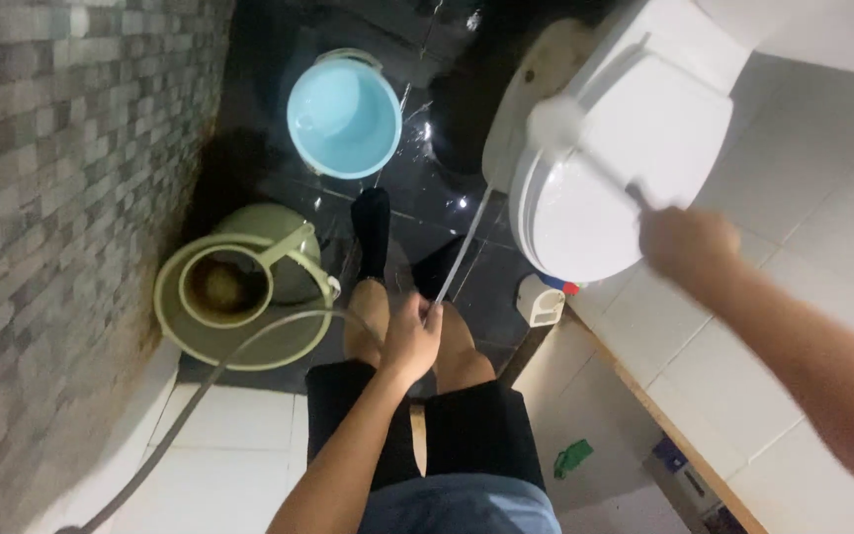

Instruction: Scrubbing the inside and outside of a toilet bowl and tank using a brush and water sprayer.

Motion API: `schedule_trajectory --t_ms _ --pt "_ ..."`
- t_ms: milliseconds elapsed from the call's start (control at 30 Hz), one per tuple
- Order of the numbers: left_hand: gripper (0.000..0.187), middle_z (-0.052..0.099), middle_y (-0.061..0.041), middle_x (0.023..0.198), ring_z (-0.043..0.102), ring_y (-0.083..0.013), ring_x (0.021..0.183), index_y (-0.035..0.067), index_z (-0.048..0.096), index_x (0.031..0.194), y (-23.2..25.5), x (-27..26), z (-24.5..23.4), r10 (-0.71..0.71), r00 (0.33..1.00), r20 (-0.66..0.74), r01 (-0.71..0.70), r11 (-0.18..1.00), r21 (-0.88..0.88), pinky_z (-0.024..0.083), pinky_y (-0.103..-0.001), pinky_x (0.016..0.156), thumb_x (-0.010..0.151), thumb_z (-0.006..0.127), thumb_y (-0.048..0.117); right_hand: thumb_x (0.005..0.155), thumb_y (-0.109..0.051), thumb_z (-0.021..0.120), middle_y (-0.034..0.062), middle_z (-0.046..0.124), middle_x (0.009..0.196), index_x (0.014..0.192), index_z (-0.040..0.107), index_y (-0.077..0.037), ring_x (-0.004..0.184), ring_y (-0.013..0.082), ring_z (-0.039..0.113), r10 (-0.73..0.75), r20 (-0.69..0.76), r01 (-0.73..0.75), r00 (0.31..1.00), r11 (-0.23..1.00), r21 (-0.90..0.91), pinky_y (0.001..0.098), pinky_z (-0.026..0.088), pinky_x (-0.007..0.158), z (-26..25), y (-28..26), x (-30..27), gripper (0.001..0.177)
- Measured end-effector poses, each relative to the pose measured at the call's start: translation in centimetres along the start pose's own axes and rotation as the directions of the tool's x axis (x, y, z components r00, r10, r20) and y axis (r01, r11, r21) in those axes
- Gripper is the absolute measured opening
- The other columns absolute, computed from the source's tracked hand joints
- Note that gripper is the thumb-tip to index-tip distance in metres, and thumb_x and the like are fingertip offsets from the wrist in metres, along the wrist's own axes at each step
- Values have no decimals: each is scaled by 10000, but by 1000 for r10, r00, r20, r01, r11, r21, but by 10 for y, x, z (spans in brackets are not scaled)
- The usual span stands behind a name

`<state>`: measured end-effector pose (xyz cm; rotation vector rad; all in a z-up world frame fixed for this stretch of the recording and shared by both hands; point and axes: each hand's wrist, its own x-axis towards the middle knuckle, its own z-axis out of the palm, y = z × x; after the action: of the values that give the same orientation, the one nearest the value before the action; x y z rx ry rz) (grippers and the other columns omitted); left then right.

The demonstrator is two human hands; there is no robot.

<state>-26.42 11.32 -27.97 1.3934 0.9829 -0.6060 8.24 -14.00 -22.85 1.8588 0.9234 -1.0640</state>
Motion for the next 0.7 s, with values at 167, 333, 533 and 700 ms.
schedule_trajectory --t_ms 167,333,533,700 --pt "252 704 -152 823 705 -333 781 28 592 973 -23 -21 9 -36 999 26 34 997 70 536 -443 693 972 639 276 1105 -351 289 140 762 923 1676 101 -339 752 241 768 98 416 -197 904 959 203 386 658 639 -10 -67 -86 602" --pt "244 694 -154 804 695 -321 755 23 599 958 -16 -20 -5 -11 1000 -6 12 995 102 533 -437 675 967 650 262 1050 -497 373 174 744 983 1531 351 -313 824 323 730 227 357 -380 906 810 448 475 611 691 151 -90 -110 515" --pt "205 699 -122 797 699 -252 719 32 609 957 31 -16 -18 -16 1000 18 14 994 104 535 -381 644 975 641 233 1074 -570 373 148 583 651 859 617 -17 516 269 577 387 532 -464 753 -260 847 435 502 479 208 -161 -99 642" --pt "206 691 -101 801 678 -202 719 17 610 969 31 -14 8 180 983 -31 -177 982 68 539 -350 654 978 656 218 1109 -509 430 28 442 541 797 494 -43 408 178 443 358 446 -146 820 -624 768 371 352 373 191 -138 -4 564"
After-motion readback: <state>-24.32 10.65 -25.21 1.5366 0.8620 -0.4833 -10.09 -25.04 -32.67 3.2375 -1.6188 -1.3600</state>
